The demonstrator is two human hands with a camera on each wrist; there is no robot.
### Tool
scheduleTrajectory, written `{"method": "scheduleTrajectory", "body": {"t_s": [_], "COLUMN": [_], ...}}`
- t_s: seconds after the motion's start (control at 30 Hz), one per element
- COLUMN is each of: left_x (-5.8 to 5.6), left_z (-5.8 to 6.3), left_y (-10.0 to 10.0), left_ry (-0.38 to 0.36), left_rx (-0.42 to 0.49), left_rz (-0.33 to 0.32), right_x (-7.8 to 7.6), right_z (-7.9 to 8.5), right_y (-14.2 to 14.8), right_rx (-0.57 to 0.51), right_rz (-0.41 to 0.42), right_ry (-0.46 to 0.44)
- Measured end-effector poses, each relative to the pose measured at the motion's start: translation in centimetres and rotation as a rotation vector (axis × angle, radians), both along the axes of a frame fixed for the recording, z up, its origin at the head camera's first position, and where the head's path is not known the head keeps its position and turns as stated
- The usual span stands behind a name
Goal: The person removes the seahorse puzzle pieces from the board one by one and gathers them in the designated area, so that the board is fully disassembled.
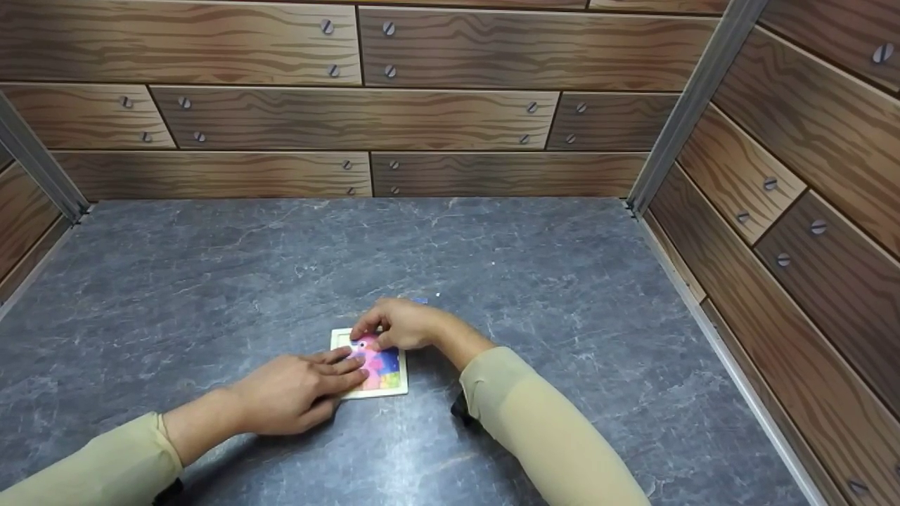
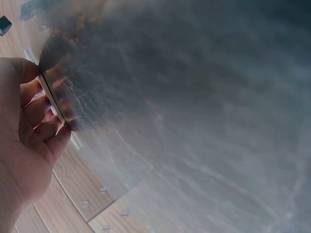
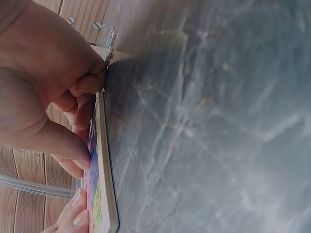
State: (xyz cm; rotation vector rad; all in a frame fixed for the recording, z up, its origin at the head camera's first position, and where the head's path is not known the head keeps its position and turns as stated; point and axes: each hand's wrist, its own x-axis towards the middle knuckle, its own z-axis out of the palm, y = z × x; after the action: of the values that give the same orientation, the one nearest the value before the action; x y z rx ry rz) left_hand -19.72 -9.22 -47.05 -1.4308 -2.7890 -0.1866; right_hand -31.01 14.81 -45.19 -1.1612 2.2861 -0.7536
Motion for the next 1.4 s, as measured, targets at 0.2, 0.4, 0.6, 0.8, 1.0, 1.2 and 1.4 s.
{"method": "scheduleTrajectory", "body": {"t_s": [0.2, 0.4, 0.6, 0.8, 1.0, 1.2, 1.4], "left_x": [0.01, -0.01, -0.01, -0.01, 0.02, -0.07, -0.07], "left_z": [0.07, 0.09, 0.10, 0.11, 0.14, 0.04, 0.06], "left_y": [0.00, 0.01, 0.10, 0.08, 0.06, 0.10, 0.04], "left_ry": [0.005, 0.020, 0.003, -0.002, 0.003, 0.004, -0.006], "left_rx": [0.001, 0.021, 0.014, 0.010, 0.007, 0.007, 0.004], "left_rz": [-0.004, -0.019, -0.008, -0.003, -0.008, -0.008, 0.001], "right_x": [0.20, 0.36, 0.37, 0.16, 0.04, 0.10, 0.03], "right_z": [0.12, -0.02, -0.24, -0.20, -0.12, 0.07, -0.01], "right_y": [0.02, 0.14, 0.29, 0.66, 0.76, 0.82, 0.70], "right_rx": [-0.016, -0.034, -0.062, -0.057, -0.044, -0.037, -0.043], "right_rz": [-0.001, -0.024, -0.029, -0.023, -0.032, -0.048, -0.048], "right_ry": [-0.005, -0.023, -0.045, -0.077, -0.128, -0.148, -0.142]}}
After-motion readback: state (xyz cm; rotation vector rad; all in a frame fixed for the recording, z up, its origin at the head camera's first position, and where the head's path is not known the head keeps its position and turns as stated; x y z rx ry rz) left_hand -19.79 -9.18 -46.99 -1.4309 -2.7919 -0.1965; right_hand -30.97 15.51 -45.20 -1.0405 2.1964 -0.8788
